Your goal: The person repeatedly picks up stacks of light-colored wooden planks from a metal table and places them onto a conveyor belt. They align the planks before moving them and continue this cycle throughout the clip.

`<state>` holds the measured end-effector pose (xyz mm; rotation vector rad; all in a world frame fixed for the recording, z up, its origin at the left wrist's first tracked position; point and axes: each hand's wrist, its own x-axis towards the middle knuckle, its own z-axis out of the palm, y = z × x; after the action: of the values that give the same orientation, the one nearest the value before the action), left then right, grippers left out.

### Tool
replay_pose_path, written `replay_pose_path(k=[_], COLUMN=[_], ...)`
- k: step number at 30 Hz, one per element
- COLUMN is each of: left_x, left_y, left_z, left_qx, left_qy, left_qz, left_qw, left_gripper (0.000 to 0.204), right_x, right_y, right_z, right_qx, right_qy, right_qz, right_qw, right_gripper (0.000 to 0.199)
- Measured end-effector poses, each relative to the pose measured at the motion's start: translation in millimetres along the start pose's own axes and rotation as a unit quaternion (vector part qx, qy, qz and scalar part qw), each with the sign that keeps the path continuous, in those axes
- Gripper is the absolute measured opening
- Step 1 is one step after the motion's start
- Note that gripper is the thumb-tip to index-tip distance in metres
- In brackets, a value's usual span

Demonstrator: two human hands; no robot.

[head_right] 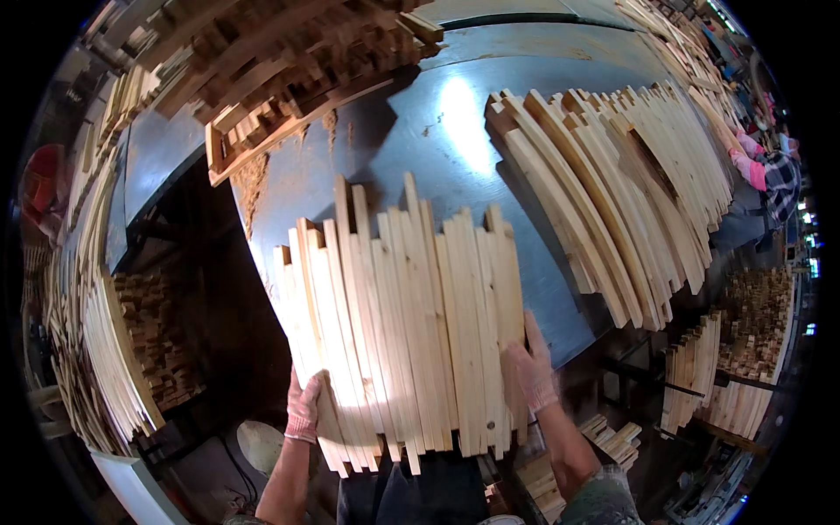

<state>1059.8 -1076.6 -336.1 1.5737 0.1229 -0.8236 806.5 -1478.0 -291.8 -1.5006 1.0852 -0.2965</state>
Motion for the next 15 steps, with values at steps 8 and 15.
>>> replay_pose_path(k=[8, 15], left_x=[-80.8, -85.4], left_y=[-29.6, -19.3], left_z=[-33.5, -47.3], left_qx=[-0.070, -0.073], left_qy=[-0.066, -0.109], left_qz=[-0.124, -0.179], left_qw=[0.988, 0.975], left_gripper=[0.096, 0.089], right_x=[-140.6, -146.8], right_y=[64.7, 69.6], right_z=[-7.3, -2.5], right_qx=[0.092, 0.082], right_qy=[0.107, 0.006], right_qz=[0.125, 0.323], right_qw=[0.982, 0.943], right_gripper=[0.058, 0.024])
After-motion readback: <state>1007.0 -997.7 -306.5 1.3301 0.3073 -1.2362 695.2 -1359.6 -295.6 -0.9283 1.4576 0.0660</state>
